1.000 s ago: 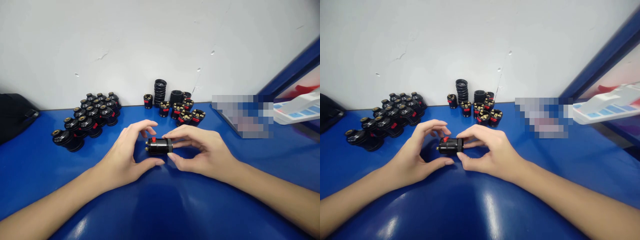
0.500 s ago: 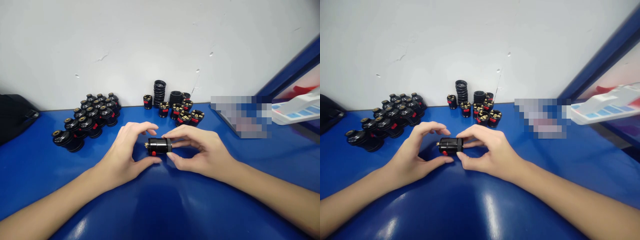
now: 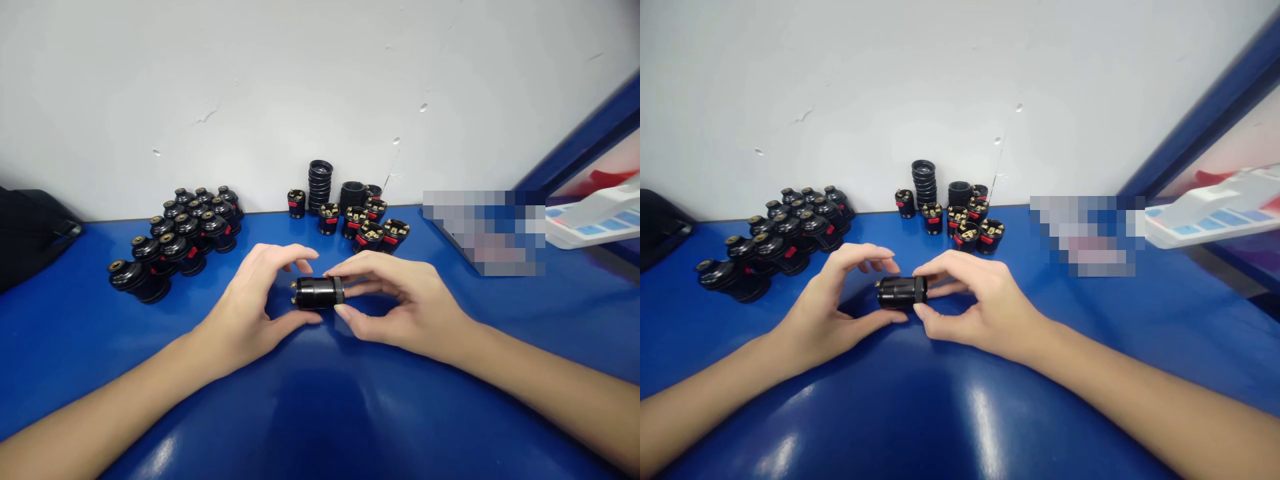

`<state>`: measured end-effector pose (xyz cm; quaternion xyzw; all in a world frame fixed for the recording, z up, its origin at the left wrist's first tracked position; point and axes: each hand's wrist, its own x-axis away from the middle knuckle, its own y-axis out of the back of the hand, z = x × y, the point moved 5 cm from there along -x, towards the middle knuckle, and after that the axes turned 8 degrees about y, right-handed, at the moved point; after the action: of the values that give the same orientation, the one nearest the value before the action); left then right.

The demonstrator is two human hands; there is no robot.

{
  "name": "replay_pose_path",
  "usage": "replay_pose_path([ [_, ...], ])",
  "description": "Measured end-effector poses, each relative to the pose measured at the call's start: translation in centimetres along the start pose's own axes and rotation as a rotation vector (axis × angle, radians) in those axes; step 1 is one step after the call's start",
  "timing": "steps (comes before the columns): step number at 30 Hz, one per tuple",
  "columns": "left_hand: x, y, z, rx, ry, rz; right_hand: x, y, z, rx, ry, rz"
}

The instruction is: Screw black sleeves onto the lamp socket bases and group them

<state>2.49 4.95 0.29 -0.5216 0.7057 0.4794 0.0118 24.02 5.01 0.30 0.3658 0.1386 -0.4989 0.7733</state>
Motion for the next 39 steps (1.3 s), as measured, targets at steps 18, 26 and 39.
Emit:
replay_pose_path([
  [18, -0.01, -0.07, -0.04, 0.007, 0.034, 0.025, 0.07, 0.08, -0.24, -0.009, -0.008, -0.018],
  [26, -0.1, -0.63, 0.03, 0.063, 0.227, 0.213, -0.03, -0.02, 0.0, 0.012, 0.015, 0.003],
  [39, -0.14, -0.52, 0.27, -0.001, 0.244, 0.205, 0.12, 0.0, -0.11, -0.002, 0.016, 0.018],
])
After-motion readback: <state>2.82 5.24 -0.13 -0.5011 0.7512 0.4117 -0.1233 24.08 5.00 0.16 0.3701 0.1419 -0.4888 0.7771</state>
